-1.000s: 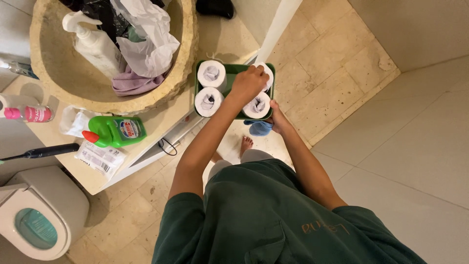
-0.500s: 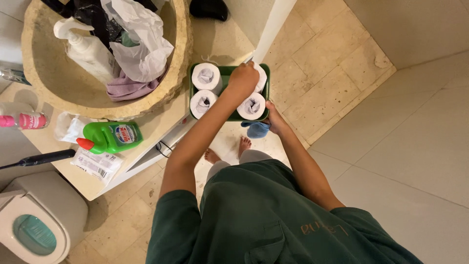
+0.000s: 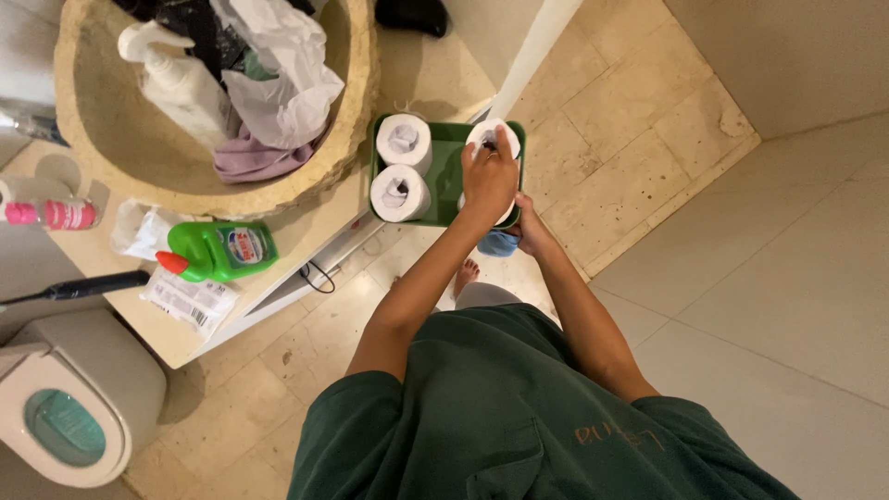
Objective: Organizing bathroom supplies into a tray and wiping the vanity counter surface.
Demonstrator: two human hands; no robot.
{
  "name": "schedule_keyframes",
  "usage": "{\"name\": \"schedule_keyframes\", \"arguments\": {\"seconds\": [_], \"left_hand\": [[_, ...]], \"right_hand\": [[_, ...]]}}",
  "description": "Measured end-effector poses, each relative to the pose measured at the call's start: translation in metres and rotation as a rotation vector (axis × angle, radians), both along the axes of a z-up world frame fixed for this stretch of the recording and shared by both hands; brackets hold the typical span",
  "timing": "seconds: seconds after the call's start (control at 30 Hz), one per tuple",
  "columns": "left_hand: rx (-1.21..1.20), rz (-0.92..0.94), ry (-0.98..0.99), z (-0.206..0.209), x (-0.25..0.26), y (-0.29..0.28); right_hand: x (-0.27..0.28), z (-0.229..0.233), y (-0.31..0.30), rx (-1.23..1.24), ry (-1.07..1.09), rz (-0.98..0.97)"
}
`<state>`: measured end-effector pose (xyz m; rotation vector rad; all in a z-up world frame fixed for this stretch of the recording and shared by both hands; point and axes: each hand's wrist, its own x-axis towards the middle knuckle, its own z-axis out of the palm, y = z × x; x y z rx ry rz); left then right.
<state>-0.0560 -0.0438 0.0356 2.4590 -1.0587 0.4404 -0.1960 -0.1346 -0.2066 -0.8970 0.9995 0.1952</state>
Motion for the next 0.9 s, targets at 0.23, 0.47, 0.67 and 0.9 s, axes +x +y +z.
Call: {"name": "schedule_keyframes", "arguments": {"seconds": [0.23, 0.47, 0.67, 0.9], "left_hand": [[-0.328, -0.165, 0.278, 0.077, 0.009, 0.065], [-0.901, 0.192, -0.043, 0.069, -0.018, 0.316], [-0.599, 1.229, -0.005, -0.01, 0.016, 0.535], [-0.203, 1.357, 0.685, -0.068, 0.048, 0.59]], "right_hand": [[-0.017, 0.023, -0.01, -0.002, -0.205, -0.068], [0.01, 0.223, 0.052, -0.009, -0.177, 0.327], [0.021, 0.243, 0.142, 0.041, -0.177, 0.508], [0.013, 0.193, 0.186, 0.037, -0.119, 0.723]]}}
